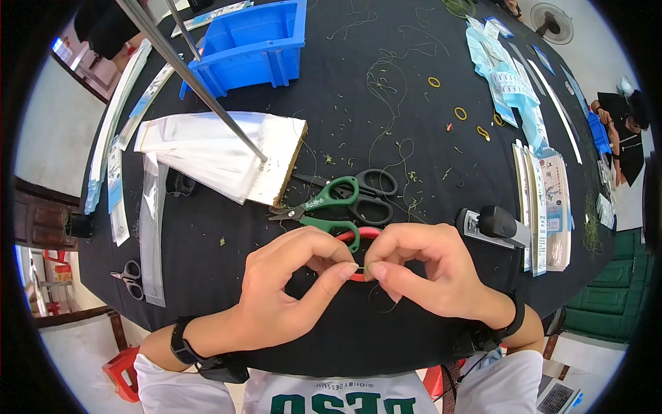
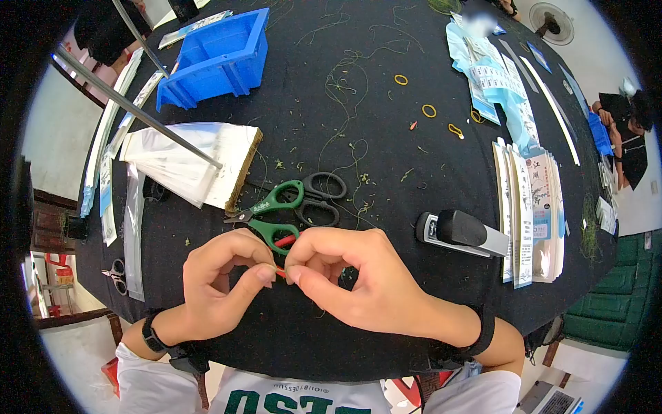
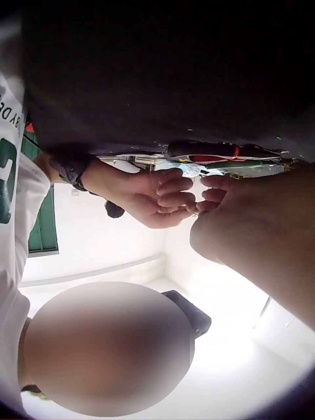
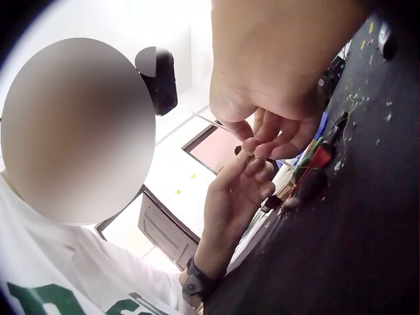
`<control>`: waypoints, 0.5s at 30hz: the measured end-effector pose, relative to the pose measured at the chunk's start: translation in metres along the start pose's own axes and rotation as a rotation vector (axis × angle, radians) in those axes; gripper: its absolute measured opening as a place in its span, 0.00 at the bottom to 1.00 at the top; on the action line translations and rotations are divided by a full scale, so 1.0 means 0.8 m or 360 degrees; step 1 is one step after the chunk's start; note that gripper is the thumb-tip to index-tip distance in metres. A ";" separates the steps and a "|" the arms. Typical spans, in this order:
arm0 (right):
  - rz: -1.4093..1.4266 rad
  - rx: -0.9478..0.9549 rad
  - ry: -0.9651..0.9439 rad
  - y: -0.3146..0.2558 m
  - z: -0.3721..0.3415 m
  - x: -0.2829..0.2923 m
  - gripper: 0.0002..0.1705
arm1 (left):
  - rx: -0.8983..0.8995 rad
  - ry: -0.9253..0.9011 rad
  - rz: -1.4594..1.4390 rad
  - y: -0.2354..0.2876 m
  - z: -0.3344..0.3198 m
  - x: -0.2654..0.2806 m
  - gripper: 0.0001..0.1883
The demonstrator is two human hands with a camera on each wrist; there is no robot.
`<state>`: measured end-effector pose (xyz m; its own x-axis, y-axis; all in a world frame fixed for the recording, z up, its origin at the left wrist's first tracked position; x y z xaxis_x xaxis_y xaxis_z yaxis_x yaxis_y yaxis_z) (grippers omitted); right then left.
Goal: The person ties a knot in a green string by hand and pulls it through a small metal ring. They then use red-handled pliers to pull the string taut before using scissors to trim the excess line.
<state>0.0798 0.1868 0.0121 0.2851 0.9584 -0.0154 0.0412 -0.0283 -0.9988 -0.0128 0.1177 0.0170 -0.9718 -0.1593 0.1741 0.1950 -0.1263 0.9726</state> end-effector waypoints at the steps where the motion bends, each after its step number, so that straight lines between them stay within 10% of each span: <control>1: 0.0012 -0.0017 -0.0003 0.002 0.000 0.000 0.03 | 0.0013 0.0017 -0.0011 -0.002 0.000 0.001 0.03; 15: -0.0281 0.0159 0.0069 -0.011 0.002 0.004 0.03 | -0.0006 0.0015 0.0030 -0.002 0.001 0.002 0.03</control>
<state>0.0790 0.1904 0.0209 0.3230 0.9327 0.1604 -0.0003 0.1696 -0.9855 -0.0148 0.1180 0.0161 -0.9667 -0.1707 0.1907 0.2136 -0.1271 0.9686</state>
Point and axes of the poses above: each hand's wrist, its own z-axis towards the middle knuckle, its own x-axis out of the back of the hand, y = z × x, the point moved 10 cm from there along z, towards the middle knuckle, and after that the axes turned 7 degrees about -y, right-handed, at the moved point
